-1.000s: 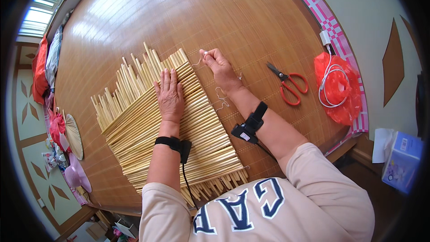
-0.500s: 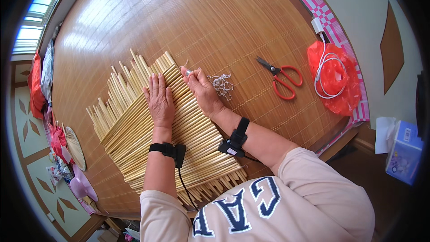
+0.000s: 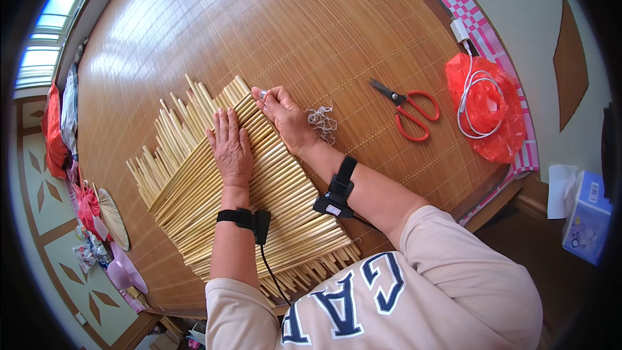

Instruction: Weaving a mat using long wooden or bamboo sticks and thread.

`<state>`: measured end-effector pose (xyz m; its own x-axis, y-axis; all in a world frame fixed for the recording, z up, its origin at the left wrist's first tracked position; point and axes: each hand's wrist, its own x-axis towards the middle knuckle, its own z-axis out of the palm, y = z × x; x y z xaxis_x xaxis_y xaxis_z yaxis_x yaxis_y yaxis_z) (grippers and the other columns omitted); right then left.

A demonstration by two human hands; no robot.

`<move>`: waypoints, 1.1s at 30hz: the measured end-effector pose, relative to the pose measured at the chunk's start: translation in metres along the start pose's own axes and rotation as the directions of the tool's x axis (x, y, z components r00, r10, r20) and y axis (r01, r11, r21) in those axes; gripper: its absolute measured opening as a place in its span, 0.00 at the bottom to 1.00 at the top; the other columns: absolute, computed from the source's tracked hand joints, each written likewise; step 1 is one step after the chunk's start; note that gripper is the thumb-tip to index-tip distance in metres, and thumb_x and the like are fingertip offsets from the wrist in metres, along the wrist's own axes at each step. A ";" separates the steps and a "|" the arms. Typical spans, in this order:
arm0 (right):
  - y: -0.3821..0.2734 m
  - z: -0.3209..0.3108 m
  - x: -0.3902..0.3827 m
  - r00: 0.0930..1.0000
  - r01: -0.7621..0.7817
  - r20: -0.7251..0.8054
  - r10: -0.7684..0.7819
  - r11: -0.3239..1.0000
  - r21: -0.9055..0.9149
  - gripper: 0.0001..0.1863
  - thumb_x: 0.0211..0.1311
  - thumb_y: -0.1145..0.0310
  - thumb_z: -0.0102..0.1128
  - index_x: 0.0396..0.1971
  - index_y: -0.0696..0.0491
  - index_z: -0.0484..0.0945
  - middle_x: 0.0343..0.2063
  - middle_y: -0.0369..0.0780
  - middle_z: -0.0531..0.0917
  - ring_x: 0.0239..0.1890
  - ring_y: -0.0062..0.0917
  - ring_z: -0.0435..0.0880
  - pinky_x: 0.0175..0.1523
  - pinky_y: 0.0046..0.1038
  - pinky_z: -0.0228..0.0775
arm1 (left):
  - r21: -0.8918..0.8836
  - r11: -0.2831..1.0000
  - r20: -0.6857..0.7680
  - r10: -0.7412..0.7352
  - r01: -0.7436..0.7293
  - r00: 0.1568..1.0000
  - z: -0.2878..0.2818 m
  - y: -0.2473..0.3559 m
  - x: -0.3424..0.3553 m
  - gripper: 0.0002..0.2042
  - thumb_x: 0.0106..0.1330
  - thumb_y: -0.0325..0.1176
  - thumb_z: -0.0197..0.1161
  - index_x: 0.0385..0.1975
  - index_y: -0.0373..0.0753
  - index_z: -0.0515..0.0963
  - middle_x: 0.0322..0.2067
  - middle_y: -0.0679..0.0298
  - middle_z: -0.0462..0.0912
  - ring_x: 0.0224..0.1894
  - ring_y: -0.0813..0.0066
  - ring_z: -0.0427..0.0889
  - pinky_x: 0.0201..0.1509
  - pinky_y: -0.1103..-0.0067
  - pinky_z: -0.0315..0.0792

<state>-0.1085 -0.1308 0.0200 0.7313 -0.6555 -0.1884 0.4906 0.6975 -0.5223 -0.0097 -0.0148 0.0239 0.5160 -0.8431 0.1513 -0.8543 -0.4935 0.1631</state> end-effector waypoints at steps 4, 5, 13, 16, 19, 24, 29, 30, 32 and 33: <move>0.001 0.000 0.002 0.992 0.108 0.099 -0.082 0.950 -0.293 0.07 0.68 0.67 0.41 0.38 0.55 0.64 0.53 0.45 0.68 0.56 0.22 0.66 0.62 0.22 0.57 | 0.011 1.000 -0.001 0.012 -0.012 1.000 0.000 0.001 0.001 0.23 0.68 0.39 0.40 0.61 0.40 0.57 0.63 0.57 0.56 0.67 0.64 0.49 0.68 0.64 0.38; -0.001 -0.001 0.001 0.998 0.035 0.062 -0.024 0.983 -0.180 0.07 0.68 0.67 0.40 0.37 0.55 0.64 0.53 0.45 0.68 0.56 0.22 0.66 0.62 0.22 0.57 | 0.014 1.000 -0.002 0.011 -0.011 1.000 0.001 0.000 0.001 0.23 0.68 0.39 0.40 0.61 0.40 0.57 0.63 0.57 0.56 0.67 0.64 0.49 0.68 0.64 0.38; -0.023 0.001 -0.026 0.996 0.078 -0.029 -0.080 0.995 -0.067 0.05 0.68 0.68 0.40 0.36 0.54 0.63 0.52 0.46 0.68 0.58 0.24 0.64 0.64 0.25 0.55 | 0.012 1.000 -0.013 0.016 -0.016 1.000 -0.001 -0.005 0.001 0.23 0.68 0.40 0.39 0.61 0.40 0.57 0.63 0.59 0.55 0.67 0.65 0.48 0.68 0.64 0.38; -0.001 -0.005 -0.034 0.997 0.079 0.015 -0.078 0.993 -0.089 0.06 0.68 0.67 0.41 0.36 0.54 0.63 0.54 0.46 0.67 0.59 0.23 0.62 0.63 0.24 0.53 | 0.024 0.999 -0.015 0.023 -0.022 1.000 -0.001 -0.002 0.002 0.23 0.68 0.39 0.39 0.62 0.39 0.56 0.63 0.59 0.55 0.67 0.65 0.48 0.68 0.64 0.38; 0.010 -0.008 -0.038 0.991 0.134 0.048 -0.126 0.957 -0.257 0.07 0.68 0.67 0.41 0.35 0.55 0.64 0.57 0.46 0.64 0.57 0.19 0.62 0.62 0.22 0.52 | 0.015 1.000 -0.006 0.026 -0.025 1.000 0.001 0.000 0.002 0.23 0.68 0.39 0.39 0.62 0.40 0.56 0.63 0.59 0.55 0.67 0.65 0.48 0.68 0.63 0.38; 0.016 -0.009 -0.038 0.991 0.137 0.043 -0.130 0.964 -0.229 0.06 0.68 0.67 0.41 0.35 0.54 0.64 0.57 0.45 0.64 0.56 0.19 0.63 0.62 0.22 0.52 | 0.036 0.999 -0.026 0.029 -0.028 0.999 0.000 0.001 0.001 0.23 0.68 0.39 0.39 0.62 0.40 0.56 0.63 0.59 0.55 0.67 0.65 0.48 0.68 0.64 0.37; 0.007 -0.009 -0.040 0.998 0.056 0.013 -0.056 0.997 -0.056 0.04 0.68 0.69 0.40 0.35 0.53 0.64 0.55 0.43 0.65 0.56 0.19 0.64 0.64 0.23 0.53 | 0.020 0.999 -0.009 0.031 -0.031 0.999 0.001 0.003 0.003 0.23 0.68 0.39 0.38 0.62 0.40 0.55 0.63 0.60 0.54 0.67 0.66 0.48 0.68 0.64 0.38; -0.001 -0.007 -0.044 0.998 0.058 0.014 -0.057 0.997 -0.055 0.04 0.68 0.69 0.40 0.35 0.53 0.64 0.55 0.43 0.65 0.56 0.19 0.64 0.64 0.23 0.53 | 0.021 0.999 -0.010 0.033 -0.032 0.999 0.002 0.001 0.003 0.23 0.68 0.39 0.38 0.62 0.40 0.55 0.63 0.60 0.54 0.67 0.66 0.48 0.68 0.64 0.38; -0.012 -0.006 -0.055 0.996 0.088 -0.001 -0.089 0.982 -0.166 0.04 0.68 0.69 0.40 0.36 0.53 0.63 0.54 0.43 0.67 0.57 0.19 0.64 0.64 0.23 0.54 | 0.019 1.000 -0.011 0.021 -0.021 1.000 0.001 -0.002 0.001 0.23 0.68 0.40 0.38 0.62 0.41 0.55 0.63 0.60 0.55 0.67 0.66 0.48 0.68 0.64 0.38; -0.013 -0.010 -0.060 0.995 0.096 -0.016 -0.101 0.977 -0.191 0.04 0.68 0.69 0.39 0.36 0.53 0.63 0.53 0.43 0.68 0.58 0.20 0.64 0.64 0.23 0.54 | 0.017 1.000 -0.009 0.022 -0.022 1.000 0.002 -0.002 0.001 0.23 0.68 0.40 0.38 0.62 0.41 0.55 0.63 0.60 0.55 0.67 0.66 0.48 0.68 0.64 0.38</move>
<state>-0.1637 -0.1033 0.0304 0.6704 -0.7271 -0.1483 0.4590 0.5634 -0.6870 -0.0079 -0.0150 0.0223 0.4973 -0.8520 0.1639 -0.8665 -0.4782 0.1435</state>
